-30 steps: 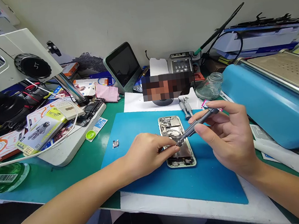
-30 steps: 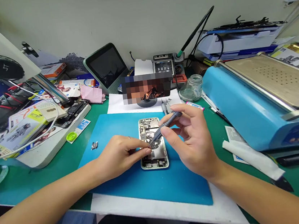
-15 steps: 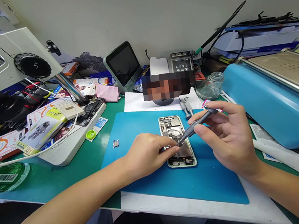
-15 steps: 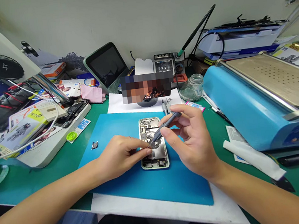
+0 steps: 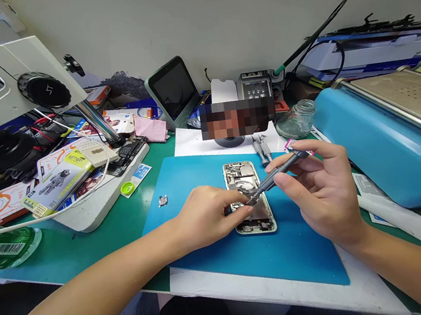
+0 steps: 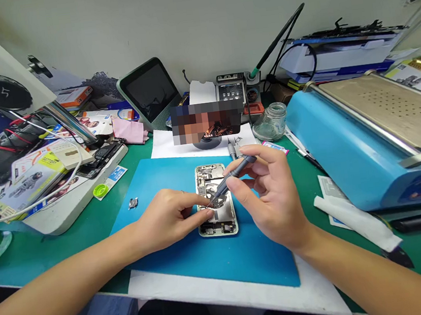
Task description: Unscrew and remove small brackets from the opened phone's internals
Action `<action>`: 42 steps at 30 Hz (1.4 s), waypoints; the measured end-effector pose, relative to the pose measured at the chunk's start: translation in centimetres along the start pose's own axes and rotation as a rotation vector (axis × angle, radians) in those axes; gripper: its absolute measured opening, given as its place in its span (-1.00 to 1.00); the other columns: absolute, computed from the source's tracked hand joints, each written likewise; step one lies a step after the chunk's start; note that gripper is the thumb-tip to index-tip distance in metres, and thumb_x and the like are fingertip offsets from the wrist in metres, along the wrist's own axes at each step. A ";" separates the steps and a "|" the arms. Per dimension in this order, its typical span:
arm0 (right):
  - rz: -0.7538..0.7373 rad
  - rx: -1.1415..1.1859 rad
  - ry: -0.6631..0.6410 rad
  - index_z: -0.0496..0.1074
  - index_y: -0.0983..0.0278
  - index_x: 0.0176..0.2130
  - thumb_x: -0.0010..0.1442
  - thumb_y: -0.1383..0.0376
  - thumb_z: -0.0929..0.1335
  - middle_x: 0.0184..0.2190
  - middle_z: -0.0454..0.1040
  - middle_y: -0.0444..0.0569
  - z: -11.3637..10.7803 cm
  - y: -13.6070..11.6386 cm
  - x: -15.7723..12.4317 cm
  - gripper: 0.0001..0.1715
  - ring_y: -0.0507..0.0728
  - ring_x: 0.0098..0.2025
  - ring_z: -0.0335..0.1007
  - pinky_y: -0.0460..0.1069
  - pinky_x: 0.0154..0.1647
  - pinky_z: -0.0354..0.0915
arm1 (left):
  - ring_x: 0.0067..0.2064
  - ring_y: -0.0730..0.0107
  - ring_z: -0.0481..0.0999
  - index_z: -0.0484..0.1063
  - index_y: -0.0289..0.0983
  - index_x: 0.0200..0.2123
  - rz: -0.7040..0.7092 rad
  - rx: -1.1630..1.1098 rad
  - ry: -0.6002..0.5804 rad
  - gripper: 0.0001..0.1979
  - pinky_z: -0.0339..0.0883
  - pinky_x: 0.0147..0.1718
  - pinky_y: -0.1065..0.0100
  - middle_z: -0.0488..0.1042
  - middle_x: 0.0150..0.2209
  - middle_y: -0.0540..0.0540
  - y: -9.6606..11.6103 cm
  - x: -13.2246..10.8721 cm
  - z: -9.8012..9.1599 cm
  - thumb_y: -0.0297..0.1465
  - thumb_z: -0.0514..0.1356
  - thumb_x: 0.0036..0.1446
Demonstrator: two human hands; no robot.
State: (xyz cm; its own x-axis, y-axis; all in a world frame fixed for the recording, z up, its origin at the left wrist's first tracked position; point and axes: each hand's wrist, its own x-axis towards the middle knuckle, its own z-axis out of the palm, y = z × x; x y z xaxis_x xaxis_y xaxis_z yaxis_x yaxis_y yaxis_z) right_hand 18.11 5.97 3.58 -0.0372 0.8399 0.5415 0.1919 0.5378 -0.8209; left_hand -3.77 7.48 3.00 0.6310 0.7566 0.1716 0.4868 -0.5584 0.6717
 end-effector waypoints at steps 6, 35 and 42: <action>0.012 -0.004 0.008 0.31 0.04 0.05 0.29 0.34 0.45 -0.24 0.58 -0.10 0.0 0.1 0.0 -0.59 0.15 -0.22 0.58 0.08 -0.29 0.57 | -0.54 0.50 0.41 0.66 -0.24 -0.19 0.022 0.001 0.003 -0.86 0.07 -0.50 0.41 0.60 -0.48 0.02 -0.1 -0.1 0.1 -0.39 0.26 0.34; 0.015 -0.044 -0.005 0.30 0.05 0.07 0.28 0.28 0.48 -0.24 0.56 -0.11 0.0 0.3 0.0 -0.56 0.14 -0.19 0.60 0.04 -0.31 0.56 | -0.58 0.51 0.37 0.67 -0.21 -0.17 -0.026 0.029 0.000 -0.85 0.03 -0.53 0.42 0.50 -0.58 0.06 0.2 -0.1 0.0 -0.33 0.27 0.32; -0.007 -0.041 -0.010 0.29 0.04 0.08 0.29 0.34 0.46 -0.24 0.56 -0.13 -0.1 0.3 0.0 -0.55 0.11 -0.21 0.59 0.01 -0.29 0.56 | -0.59 0.49 0.36 0.67 -0.20 -0.18 -0.019 0.132 0.018 -0.79 -0.02 -0.55 0.40 0.47 -0.60 0.07 0.0 0.1 0.0 -0.20 0.31 0.31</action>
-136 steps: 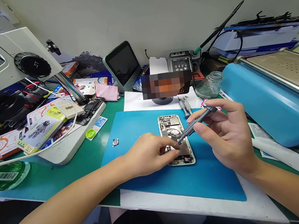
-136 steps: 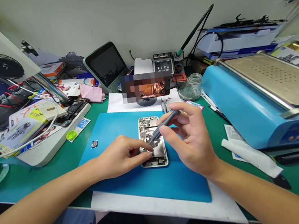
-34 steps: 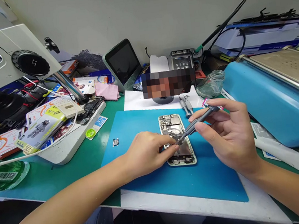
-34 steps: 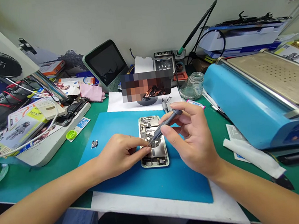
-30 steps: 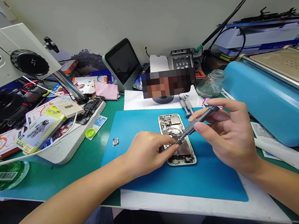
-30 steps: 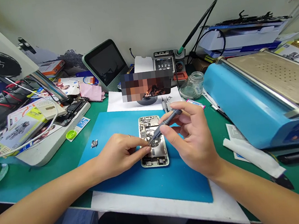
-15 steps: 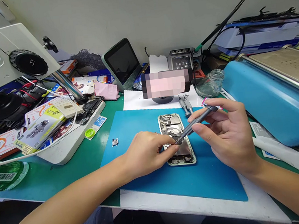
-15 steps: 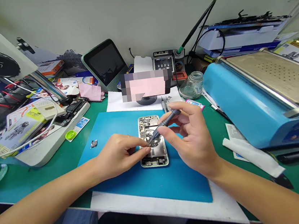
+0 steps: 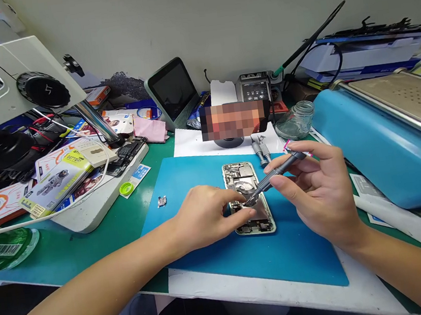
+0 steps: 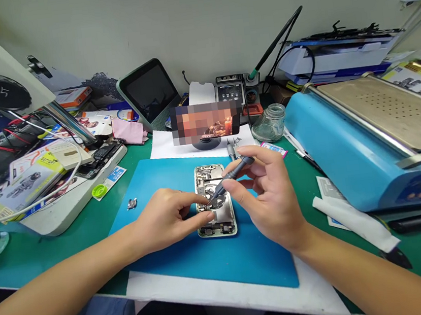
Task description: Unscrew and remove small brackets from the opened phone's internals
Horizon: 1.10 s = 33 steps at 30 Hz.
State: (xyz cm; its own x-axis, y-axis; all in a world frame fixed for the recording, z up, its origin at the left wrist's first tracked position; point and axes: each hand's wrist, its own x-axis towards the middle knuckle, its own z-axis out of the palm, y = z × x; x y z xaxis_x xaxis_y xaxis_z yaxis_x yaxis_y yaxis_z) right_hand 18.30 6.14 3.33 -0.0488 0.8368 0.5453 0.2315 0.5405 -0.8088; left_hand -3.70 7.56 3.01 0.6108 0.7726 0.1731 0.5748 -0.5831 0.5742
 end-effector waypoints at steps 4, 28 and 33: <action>-0.007 0.013 0.032 0.30 0.03 0.08 0.28 0.32 0.47 -0.24 0.56 -0.13 0.0 0.2 0.1 -0.55 0.11 -0.22 0.59 0.02 -0.27 0.58 | -0.50 0.34 0.49 0.64 -0.22 -0.14 0.027 0.120 0.042 -0.68 0.00 -0.52 0.35 0.55 -0.51 -0.02 0.4 -0.1 -0.8 -0.10 0.30 0.29; -0.198 -0.069 -0.241 0.40 0.12 0.15 0.23 0.51 0.47 -0.18 0.61 -0.06 0.6 0.4 -1.3 -0.43 0.12 -0.14 0.63 -0.01 -0.23 0.66 | -0.05 0.14 0.39 0.35 -0.15 0.33 -0.228 0.336 0.359 -0.43 0.22 -0.13 0.15 0.44 0.03 -0.15 6.2 -8.5 7.0 0.02 0.07 0.43; -0.210 -0.069 -0.300 0.31 0.06 0.26 0.26 0.53 0.44 -0.13 0.58 -0.07 0.8 1.1 -1.6 -0.30 0.10 -0.08 0.61 0.00 -0.16 0.67 | -0.05 0.13 0.37 0.36 -0.19 0.32 -0.242 0.339 0.355 -0.40 0.20 -0.10 0.14 0.43 0.03 -0.15 6.2 -8.6 7.2 0.04 0.06 0.42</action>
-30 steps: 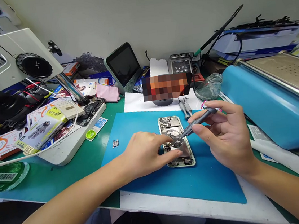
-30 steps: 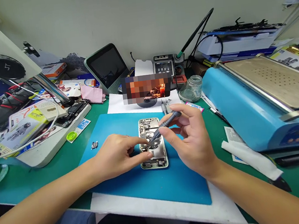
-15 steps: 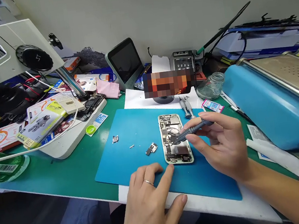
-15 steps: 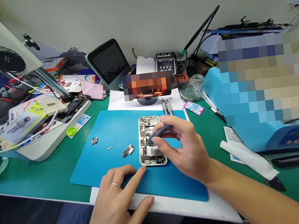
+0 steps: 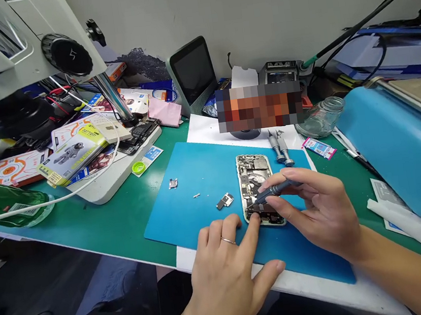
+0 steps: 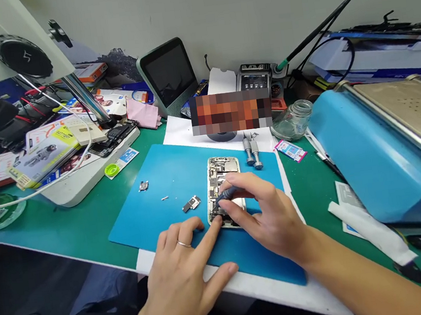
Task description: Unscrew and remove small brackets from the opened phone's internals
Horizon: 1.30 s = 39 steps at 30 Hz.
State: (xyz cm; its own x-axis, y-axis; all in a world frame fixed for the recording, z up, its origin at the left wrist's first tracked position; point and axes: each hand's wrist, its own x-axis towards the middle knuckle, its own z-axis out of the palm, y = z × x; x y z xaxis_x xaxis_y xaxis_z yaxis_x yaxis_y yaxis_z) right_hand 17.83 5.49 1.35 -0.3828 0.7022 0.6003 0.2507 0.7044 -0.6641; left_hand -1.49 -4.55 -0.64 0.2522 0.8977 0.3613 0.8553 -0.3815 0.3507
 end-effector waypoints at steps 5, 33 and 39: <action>-0.010 0.006 -0.026 0.32 0.08 0.24 0.26 0.53 0.44 -0.13 0.57 -0.07 0.2 0.0 0.1 -0.34 0.10 -0.06 0.60 -0.02 -0.15 0.66 | -0.04 0.14 0.36 0.35 -0.19 0.32 -0.005 -0.016 -0.009 -0.40 0.20 -0.10 0.14 0.42 0.04 -0.14 0.0 0.1 -0.1 0.04 0.07 0.42; -0.280 -0.138 -0.119 0.19 0.08 0.37 0.29 0.50 0.43 0.04 0.62 0.05 0.2 -0.4 1.2 -0.20 0.20 0.01 0.65 0.12 0.03 0.63 | -0.07 0.13 0.40 0.38 -0.18 0.30 -0.029 -0.041 0.014 -0.44 0.24 -0.13 0.13 0.44 -0.01 -0.15 0.2 0.1 0.2 -0.04 0.20 0.36; -0.275 -0.133 -0.168 0.16 0.12 0.39 0.37 0.52 0.30 0.05 0.61 0.07 0.3 -0.8 1.3 -0.29 0.16 0.02 0.63 0.12 0.06 0.59 | -0.07 0.14 0.40 0.39 -0.17 0.30 -0.026 -0.031 0.042 -0.46 0.22 -0.12 0.14 0.44 0.01 -0.15 0.2 -0.1 0.3 -0.05 0.18 0.38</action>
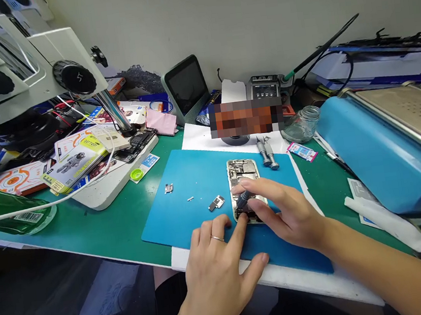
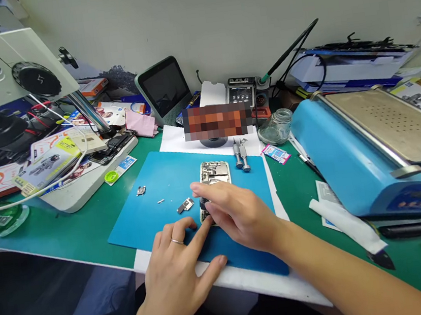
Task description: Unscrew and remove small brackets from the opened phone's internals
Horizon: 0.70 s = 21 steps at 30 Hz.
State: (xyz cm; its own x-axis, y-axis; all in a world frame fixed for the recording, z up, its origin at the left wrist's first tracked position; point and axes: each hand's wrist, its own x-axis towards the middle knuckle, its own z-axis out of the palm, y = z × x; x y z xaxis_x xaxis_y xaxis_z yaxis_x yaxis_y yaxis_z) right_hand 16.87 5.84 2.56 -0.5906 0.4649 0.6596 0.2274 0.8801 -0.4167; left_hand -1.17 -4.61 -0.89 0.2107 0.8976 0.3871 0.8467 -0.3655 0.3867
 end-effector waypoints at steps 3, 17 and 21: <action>-0.035 -0.015 0.019 0.17 0.12 0.38 0.37 0.50 0.31 -0.02 0.61 0.04 0.0 0.1 0.1 -0.30 0.15 -0.05 0.61 0.11 -0.02 0.59 | -0.07 0.14 0.40 0.40 -0.18 0.30 0.011 0.006 0.007 -0.47 0.22 -0.13 0.15 0.44 -0.01 -0.15 0.0 0.0 0.0 -0.07 0.19 0.38; 0.001 -0.038 0.040 0.31 0.04 0.33 0.41 0.48 0.24 -0.09 0.55 0.00 -0.3 -0.2 0.6 -0.39 0.13 -0.11 0.54 0.06 -0.10 0.53 | -0.09 0.14 0.40 0.40 -0.17 0.30 -0.003 0.012 -0.013 -0.47 0.26 -0.15 0.13 0.44 -0.01 -0.16 0.1 0.0 -0.2 -0.08 0.20 0.37; 0.002 -0.027 0.047 0.29 0.03 0.34 0.41 0.46 0.25 0.01 0.57 0.01 -0.4 -0.3 0.5 -0.39 0.17 -0.01 0.55 0.11 -0.01 0.52 | -0.09 0.13 0.40 0.40 -0.17 0.30 -0.004 0.021 -0.009 -0.48 0.27 -0.14 0.12 0.44 -0.01 -0.17 0.1 0.0 -0.2 -0.10 0.19 0.38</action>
State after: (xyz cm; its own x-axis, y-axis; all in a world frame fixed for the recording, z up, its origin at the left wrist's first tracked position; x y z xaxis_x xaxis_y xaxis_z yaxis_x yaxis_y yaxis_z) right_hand 16.81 5.87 3.22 -0.5529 0.4704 0.6877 0.2498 0.8810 -0.4018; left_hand -1.14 -4.73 -0.69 0.2115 0.9013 0.3781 0.8577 -0.3567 0.3704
